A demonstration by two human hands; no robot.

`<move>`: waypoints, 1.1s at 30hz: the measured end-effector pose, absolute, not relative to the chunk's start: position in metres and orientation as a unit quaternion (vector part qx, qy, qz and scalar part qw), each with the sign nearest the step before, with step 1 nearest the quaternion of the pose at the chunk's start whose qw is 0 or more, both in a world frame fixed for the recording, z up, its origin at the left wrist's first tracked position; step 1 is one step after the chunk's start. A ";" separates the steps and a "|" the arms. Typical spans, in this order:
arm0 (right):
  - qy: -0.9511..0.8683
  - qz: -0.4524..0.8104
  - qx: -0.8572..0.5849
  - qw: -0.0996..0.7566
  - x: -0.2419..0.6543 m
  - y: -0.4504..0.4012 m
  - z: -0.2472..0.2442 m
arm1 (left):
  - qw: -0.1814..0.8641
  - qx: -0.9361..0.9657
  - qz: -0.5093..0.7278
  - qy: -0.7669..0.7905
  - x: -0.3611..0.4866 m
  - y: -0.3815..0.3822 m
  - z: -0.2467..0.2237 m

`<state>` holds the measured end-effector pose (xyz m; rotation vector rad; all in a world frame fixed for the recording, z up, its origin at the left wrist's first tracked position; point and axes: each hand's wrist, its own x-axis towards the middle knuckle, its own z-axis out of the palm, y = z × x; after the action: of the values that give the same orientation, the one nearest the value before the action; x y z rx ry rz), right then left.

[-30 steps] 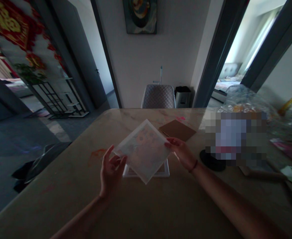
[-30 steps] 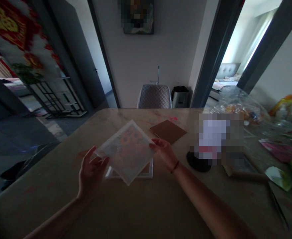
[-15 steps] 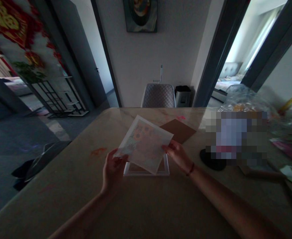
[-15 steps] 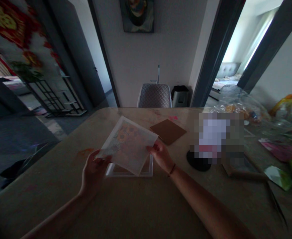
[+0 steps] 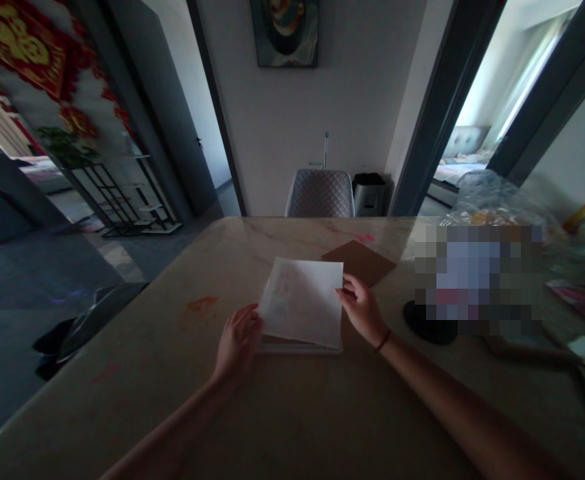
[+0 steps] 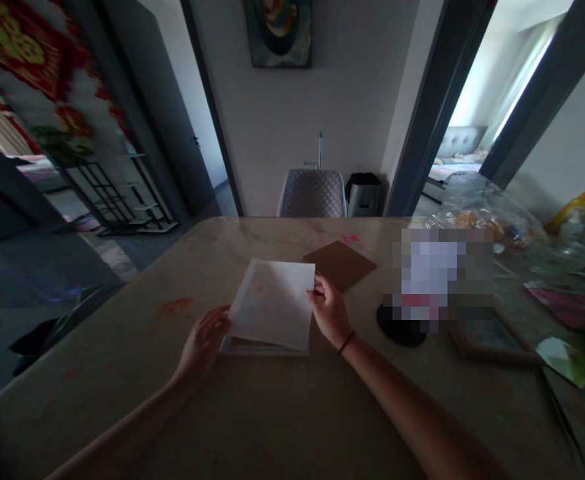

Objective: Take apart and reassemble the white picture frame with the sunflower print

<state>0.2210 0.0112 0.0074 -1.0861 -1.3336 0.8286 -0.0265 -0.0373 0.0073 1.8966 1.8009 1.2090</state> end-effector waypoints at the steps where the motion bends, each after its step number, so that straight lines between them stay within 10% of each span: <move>1: -0.586 0.348 -0.461 0.568 0.221 0.011 0.006 | 0.123 0.660 0.394 0.628 -0.025 -0.038 0.009; 33: -0.638 0.312 -0.489 0.506 0.230 0.031 -0.027 | 0.078 0.750 0.290 0.589 -0.016 -0.046 0.016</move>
<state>0.2302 0.0311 -0.0272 -1.1801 -1.5395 0.7516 -0.0164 -0.0456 0.0163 2.2474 1.7637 0.8687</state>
